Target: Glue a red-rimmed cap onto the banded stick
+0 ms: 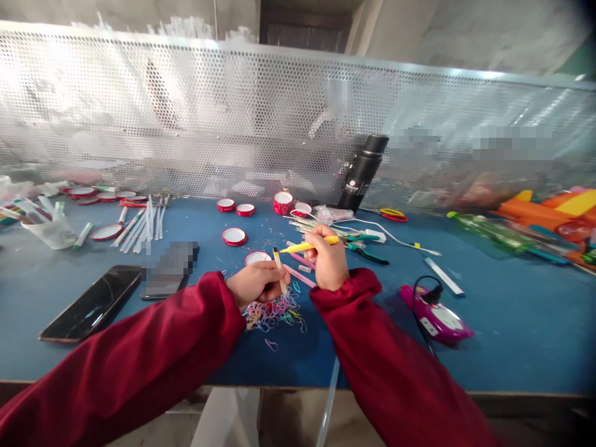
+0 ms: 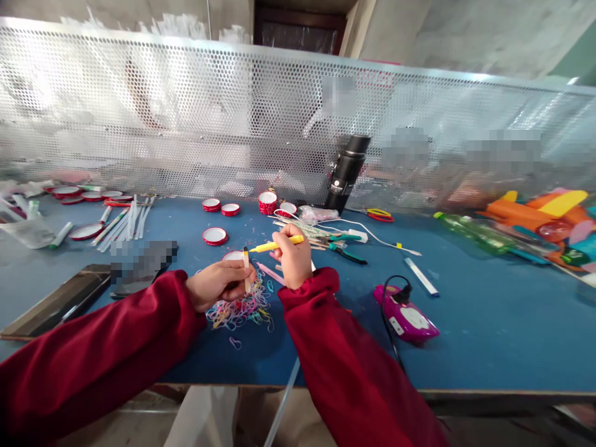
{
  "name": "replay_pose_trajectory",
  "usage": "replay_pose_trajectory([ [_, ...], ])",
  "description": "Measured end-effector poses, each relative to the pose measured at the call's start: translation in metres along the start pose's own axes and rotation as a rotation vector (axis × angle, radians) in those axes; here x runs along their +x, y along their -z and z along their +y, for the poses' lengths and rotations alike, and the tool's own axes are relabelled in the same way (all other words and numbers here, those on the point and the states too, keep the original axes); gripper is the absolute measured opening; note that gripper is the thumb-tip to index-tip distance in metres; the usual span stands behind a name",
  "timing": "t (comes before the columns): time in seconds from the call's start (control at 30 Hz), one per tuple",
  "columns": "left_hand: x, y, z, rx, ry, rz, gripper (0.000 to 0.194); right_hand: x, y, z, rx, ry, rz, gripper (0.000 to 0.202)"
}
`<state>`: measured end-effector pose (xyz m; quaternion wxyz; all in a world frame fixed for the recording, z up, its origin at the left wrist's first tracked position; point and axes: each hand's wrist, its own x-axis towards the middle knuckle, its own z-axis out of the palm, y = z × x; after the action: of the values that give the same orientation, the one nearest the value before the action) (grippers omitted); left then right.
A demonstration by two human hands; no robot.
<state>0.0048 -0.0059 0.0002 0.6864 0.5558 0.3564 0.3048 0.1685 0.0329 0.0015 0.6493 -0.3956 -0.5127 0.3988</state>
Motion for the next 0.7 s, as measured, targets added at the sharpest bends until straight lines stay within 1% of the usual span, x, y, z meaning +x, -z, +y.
replay_pose_trajectory([
  [0.2,0.0010,0.0007,-0.0011,0.007,-0.007,-0.023,0.020,-0.0013,-0.0027,0.0038,-0.003,0.005,-0.034,0.024],
  [0.33,0.0012,0.0009,-0.0017,0.004,-0.010,-0.018,0.022,-0.0019,-0.0037,0.0048,0.021,-0.012,-0.049,0.024],
  [0.43,0.0011,0.0010,-0.0015,0.003,-0.008,-0.008,0.024,-0.0012,-0.0027,0.0040,0.038,-0.009,-0.042,0.024],
  [0.53,0.0013,0.0011,-0.0014,0.005,-0.001,-0.002,0.023,-0.0011,-0.0024,0.0031,0.041,0.007,-0.035,0.024],
  [0.7,0.0010,0.0006,-0.0004,0.001,0.002,-0.007,0.020,-0.0019,-0.0038,0.0034,0.033,-0.028,-0.047,0.024],
])
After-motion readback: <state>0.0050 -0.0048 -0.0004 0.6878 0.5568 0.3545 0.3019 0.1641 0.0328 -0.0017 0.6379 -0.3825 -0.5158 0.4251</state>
